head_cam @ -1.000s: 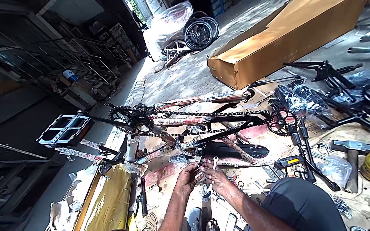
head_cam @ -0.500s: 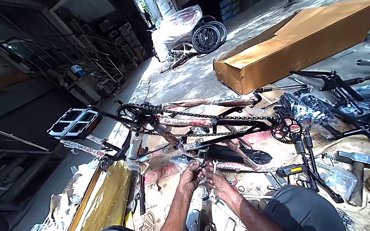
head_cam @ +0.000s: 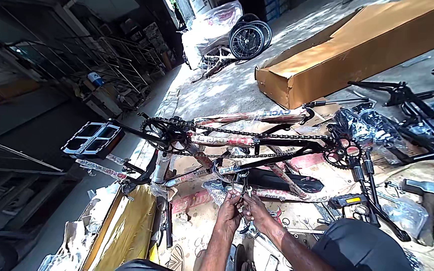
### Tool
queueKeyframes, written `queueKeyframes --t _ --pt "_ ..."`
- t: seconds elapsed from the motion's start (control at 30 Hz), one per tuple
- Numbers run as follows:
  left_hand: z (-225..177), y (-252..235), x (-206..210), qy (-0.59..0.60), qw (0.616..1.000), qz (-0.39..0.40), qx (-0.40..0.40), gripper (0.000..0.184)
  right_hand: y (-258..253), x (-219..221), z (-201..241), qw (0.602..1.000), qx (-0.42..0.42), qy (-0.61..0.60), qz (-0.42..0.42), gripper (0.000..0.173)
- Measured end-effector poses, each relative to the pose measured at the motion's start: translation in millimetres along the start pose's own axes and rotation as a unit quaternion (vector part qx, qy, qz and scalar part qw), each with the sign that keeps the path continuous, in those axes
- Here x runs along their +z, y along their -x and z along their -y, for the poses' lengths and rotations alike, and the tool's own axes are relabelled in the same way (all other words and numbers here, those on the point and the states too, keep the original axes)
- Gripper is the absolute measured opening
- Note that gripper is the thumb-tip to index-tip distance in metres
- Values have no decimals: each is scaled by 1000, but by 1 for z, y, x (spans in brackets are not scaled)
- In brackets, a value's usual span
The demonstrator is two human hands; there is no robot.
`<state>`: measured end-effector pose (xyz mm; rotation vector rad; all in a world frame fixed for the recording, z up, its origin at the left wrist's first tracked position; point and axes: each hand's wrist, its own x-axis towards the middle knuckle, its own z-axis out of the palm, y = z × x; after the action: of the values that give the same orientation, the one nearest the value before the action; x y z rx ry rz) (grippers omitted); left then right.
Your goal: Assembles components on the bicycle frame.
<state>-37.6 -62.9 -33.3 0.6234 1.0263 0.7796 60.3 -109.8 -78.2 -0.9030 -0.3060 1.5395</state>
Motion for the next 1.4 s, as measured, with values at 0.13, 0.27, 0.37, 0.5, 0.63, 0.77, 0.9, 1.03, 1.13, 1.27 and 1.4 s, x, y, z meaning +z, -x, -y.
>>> queueKeyframes --t 0.13,0.27,0.37,0.5,0.63,0.77,0.9,1.03,1.13,1.27,1.4 --pt "-4 1 1 -42 999 7 -3 3 2 3 0 998 -14 -54 -4 28" --pt "-7 0 3 -94 995 8 16 4 -6 4 2 998 30 -48 8 48" --pt "-9 0 3 -112 993 0 22 3 0 4 1 997 34 -64 -10 41" --pt "-8 -1 4 -120 992 -14 35 1 3 5 2 997 8 -78 5 31" --pt "-8 3 6 -139 989 -30 42 2 2 7 5 998 51 -19 -12 47" --pt "-12 3 7 -161 985 -40 53 4 17 10 -5 993 67 52 -81 45" --pt "-9 -1 3 -172 982 -32 64 3 37 22 -15 994 -24 59 -86 40" --pt "-10 1 3 -162 984 -20 64 3 39 30 -28 994 -86 -23 -66 41" --pt "-11 2 2 -184 979 -41 70 5 35 19 -16 994 -62 89 -35 41" --pt "-18 -3 -2 -211 973 -46 76 4 17 -15 54 946 80 288 124 31" --pt "-15 -5 -3 -208 974 -50 73 6 16 -11 30 966 58 244 57 29"
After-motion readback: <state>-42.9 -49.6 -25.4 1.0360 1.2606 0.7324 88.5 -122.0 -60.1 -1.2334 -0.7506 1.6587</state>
